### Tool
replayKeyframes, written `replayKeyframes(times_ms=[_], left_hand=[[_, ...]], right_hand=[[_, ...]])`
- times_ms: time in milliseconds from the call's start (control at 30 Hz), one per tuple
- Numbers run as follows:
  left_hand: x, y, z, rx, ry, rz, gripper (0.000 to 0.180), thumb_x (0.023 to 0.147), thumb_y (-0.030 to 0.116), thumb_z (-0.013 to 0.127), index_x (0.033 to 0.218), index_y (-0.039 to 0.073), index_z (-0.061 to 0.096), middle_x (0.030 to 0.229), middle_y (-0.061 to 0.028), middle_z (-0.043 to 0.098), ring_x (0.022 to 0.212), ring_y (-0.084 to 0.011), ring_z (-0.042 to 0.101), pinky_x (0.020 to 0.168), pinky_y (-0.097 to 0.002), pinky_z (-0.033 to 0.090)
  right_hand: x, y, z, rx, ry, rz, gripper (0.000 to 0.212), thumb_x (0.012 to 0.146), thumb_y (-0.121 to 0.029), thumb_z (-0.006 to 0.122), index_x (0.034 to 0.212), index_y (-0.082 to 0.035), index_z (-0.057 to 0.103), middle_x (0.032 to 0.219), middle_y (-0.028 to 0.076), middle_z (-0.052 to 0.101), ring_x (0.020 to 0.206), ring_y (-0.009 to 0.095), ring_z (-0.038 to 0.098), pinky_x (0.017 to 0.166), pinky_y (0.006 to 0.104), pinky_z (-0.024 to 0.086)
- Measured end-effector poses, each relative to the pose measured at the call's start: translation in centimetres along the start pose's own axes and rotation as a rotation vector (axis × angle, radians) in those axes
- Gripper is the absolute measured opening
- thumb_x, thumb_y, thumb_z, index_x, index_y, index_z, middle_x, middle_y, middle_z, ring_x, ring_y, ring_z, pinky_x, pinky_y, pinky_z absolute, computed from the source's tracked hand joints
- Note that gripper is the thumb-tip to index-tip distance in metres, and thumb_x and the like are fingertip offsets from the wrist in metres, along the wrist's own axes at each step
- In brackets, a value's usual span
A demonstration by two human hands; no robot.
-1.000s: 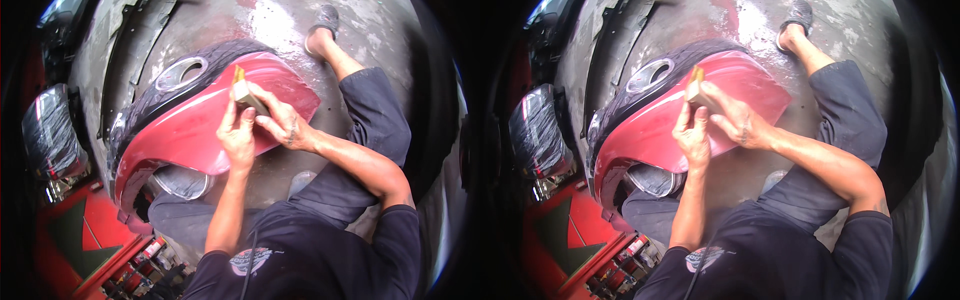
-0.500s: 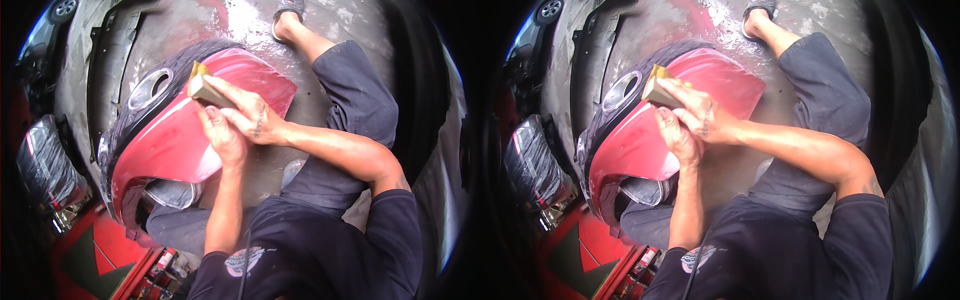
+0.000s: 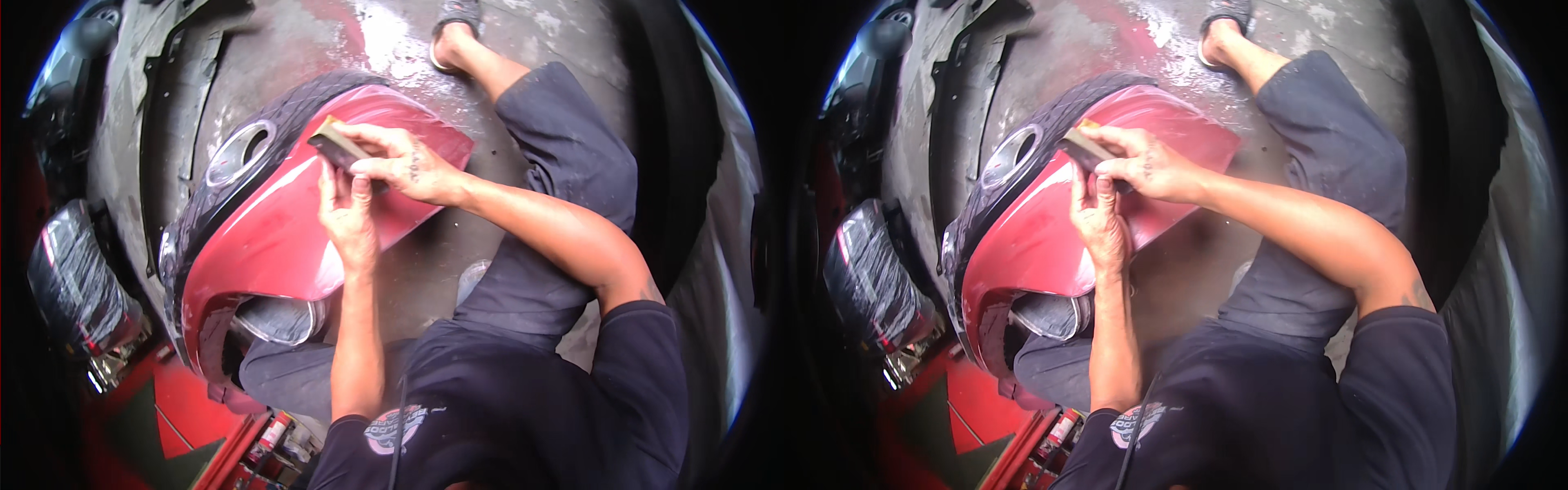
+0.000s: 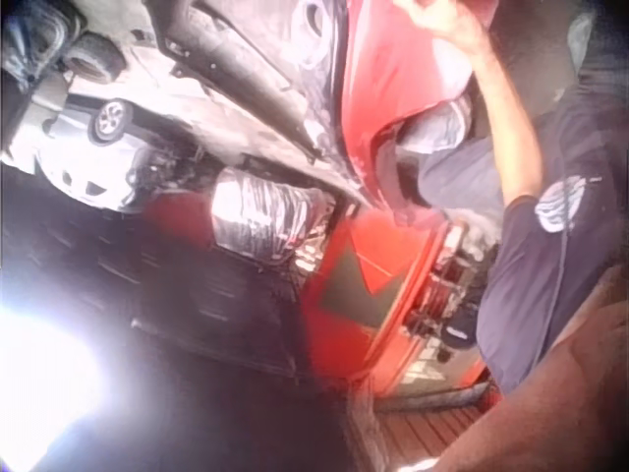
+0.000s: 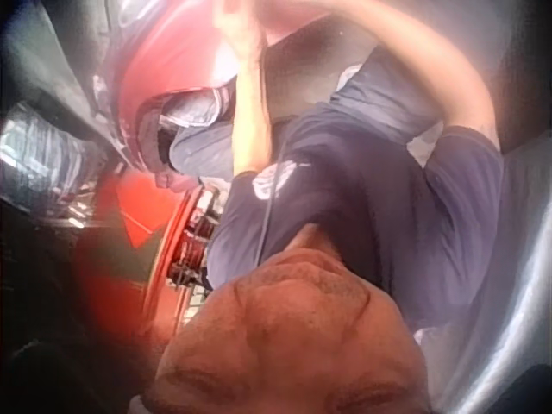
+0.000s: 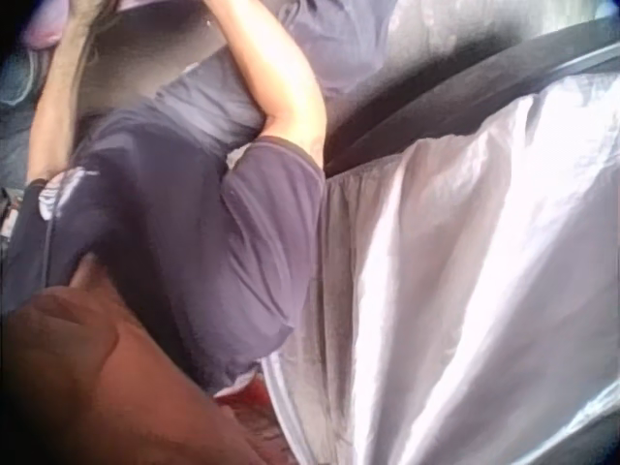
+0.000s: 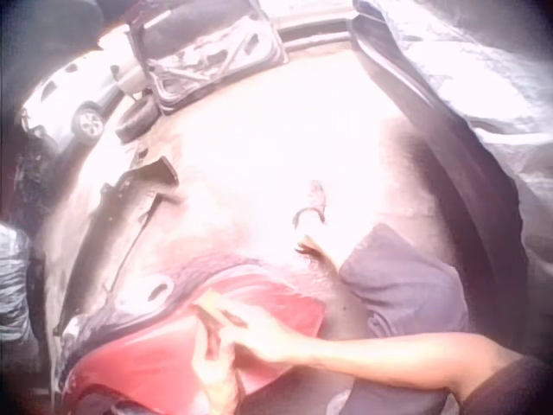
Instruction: The person sits on the floor and sands a red car bumper using a sanding block. They repeatedly rub the block over the surface and occasionally dip it into a bucket of water to clean it.
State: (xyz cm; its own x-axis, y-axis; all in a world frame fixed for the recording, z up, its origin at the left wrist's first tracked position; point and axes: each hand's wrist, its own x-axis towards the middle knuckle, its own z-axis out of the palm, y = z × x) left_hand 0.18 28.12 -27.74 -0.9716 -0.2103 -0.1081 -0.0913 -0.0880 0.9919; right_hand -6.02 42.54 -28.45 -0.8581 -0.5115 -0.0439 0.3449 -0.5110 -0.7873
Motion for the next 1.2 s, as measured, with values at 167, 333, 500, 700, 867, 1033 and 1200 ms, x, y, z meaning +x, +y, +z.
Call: replayKeyframes(times_ms=[167,333,500,700,867,1033,1200], left_hand=[[-0.9,0.1,-0.2,0.063,-0.032,-0.008,0.075,0.097,-0.001,0.075,0.161,-0.007,0.036,0.146,-0.0156,0.059,0.127,-0.0219,0.063,0.108,-0.0343,0.052],[-1.2,-0.3,1.6,-0.084,0.076,-0.047,0.069,0.092,-0.008,0.077,0.153,-0.008,0.045,0.143,-0.0163,0.06,0.125,-0.0228,0.063,0.106,-0.0353,0.054],[-0.7,0.4,1.1,-0.26,0.04,-0.112,0.083,0.088,-0.007,0.077,0.159,-0.002,0.034,0.143,-0.0163,0.055,0.128,-0.0251,0.061,0.103,-0.0373,0.055],[-0.1,2.9,1.0,-0.317,-0.02,-0.179,0.079,0.085,-0.008,0.077,0.154,-0.005,0.04,0.146,-0.0183,0.055,0.131,-0.0263,0.06,0.111,-0.0387,0.052],[-0.4,2.7,0.4,-0.198,0.026,-0.141,0.082,0.084,-0.007,0.079,0.154,-0.002,0.038,0.145,-0.0184,0.054,0.129,-0.026,0.061,0.106,-0.0386,0.057],[-0.6,2.0,0.4,-0.066,0.108,-0.043,0.081,0.087,-0.002,0.08,0.156,0.0,0.037,0.147,-0.0171,0.052,0.133,-0.0267,0.058,0.108,-0.0395,0.055],[-0.3,2.7,-1.6,0.07,0.036,-0.068,0.08,0.095,0.004,0.076,0.161,-0.001,0.031,0.15,-0.0211,0.052,0.131,-0.027,0.061,0.104,-0.0388,0.057]], right_hand=[[0.0,0.6,-0.8,-0.235,-0.001,-0.049,0.049,0.1,-0.01,0.062,0.147,0.004,0.059,0.132,0.01,0.071,0.12,0.015,0.064,0.104,0.0331,0.051],[0.3,1.3,-1.1,-0.491,0.027,-0.064,0.046,0.101,-0.014,0.062,0.144,0.001,0.063,0.13,0.013,0.074,0.116,0.017,0.066,0.104,0.0339,0.051],[1.1,0.3,-4.4,-0.601,0.153,-0.113,0.055,0.099,-0.031,0.073,0.143,0.001,0.064,0.139,0.015,0.068,0.125,0.02,0.064,0.107,0.0331,0.05],[0.7,-2.0,-3.0,-0.334,0.039,0.185,0.066,0.101,-0.04,0.073,0.149,0.002,0.057,0.126,0.007,0.07,0.112,0.012,0.063,0.097,0.0304,0.052],[0.0,-2.6,0.7,-0.611,-0.03,-0.039,0.064,0.099,-0.032,0.074,0.151,0.001,0.055,0.125,0.014,0.072,0.115,0.018,0.066,0.1,0.0347,0.051],[1.3,0.9,1.0,-0.415,-0.006,0.012,0.053,0.103,-0.023,0.069,0.149,0.001,0.057,0.125,0.012,0.072,0.115,0.016,0.067,0.102,0.0341,0.052],[2.7,-2.6,0.8,-0.235,-0.107,0.163,0.051,0.104,-0.022,0.071,0.15,-0.005,0.061,0.122,0.009,0.074,0.114,0.012,0.066,0.099,0.0333,0.054]])
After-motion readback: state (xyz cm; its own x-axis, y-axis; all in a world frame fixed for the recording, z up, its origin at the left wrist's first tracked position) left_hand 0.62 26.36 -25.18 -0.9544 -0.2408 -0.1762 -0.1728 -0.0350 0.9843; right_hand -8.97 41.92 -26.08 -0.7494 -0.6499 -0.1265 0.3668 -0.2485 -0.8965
